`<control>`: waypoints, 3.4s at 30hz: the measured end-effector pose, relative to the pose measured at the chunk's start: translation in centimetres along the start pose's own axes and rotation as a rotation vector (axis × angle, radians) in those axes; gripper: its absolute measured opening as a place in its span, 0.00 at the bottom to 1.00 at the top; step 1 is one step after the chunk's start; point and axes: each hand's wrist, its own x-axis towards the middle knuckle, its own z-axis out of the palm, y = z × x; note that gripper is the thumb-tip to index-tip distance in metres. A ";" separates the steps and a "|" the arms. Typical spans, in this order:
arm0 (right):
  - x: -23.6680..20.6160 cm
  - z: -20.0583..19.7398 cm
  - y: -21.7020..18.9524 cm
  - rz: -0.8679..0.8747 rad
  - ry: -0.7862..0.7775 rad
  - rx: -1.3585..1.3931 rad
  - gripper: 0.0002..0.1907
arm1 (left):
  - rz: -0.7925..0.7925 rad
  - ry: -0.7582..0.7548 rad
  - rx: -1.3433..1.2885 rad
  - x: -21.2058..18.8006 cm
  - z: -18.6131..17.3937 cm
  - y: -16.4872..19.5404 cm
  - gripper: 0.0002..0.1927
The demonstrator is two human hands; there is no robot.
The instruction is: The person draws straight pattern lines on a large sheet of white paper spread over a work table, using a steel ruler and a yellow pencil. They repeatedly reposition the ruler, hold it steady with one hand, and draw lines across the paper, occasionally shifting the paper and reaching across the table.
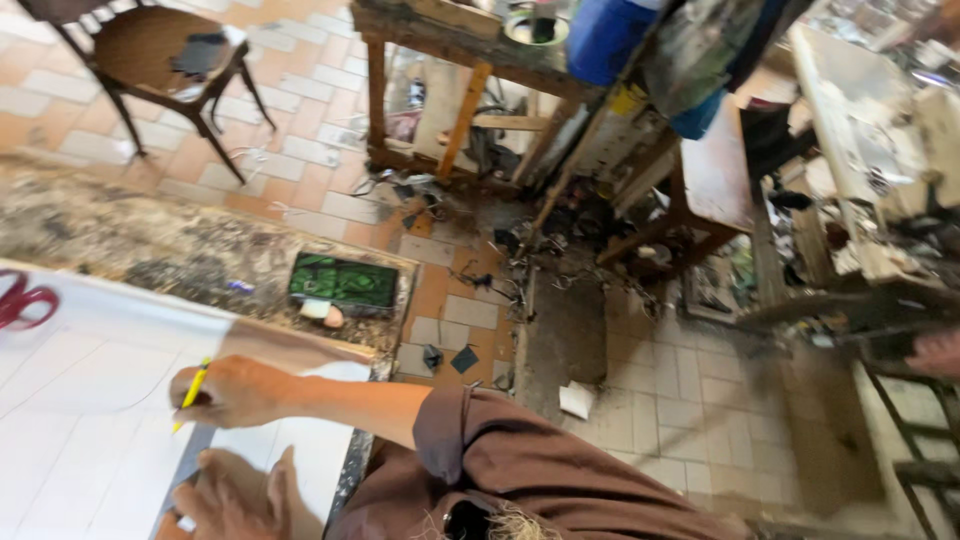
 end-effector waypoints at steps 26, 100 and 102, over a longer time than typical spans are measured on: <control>3.7 18.4 -1.8 -0.003 -0.520 0.084 0.07 | -0.330 -0.049 -0.190 -0.3 1.0 -3.8 0.41; 4.3 -5.1 15.6 -0.304 -0.027 -0.300 0.05 | -0.223 -0.177 0.236 6.9 7.1 7.1 0.38; 2.1 -6.2 15.9 -0.409 0.017 -0.209 0.07 | -0.245 -0.183 0.172 7.7 7.2 7.3 0.36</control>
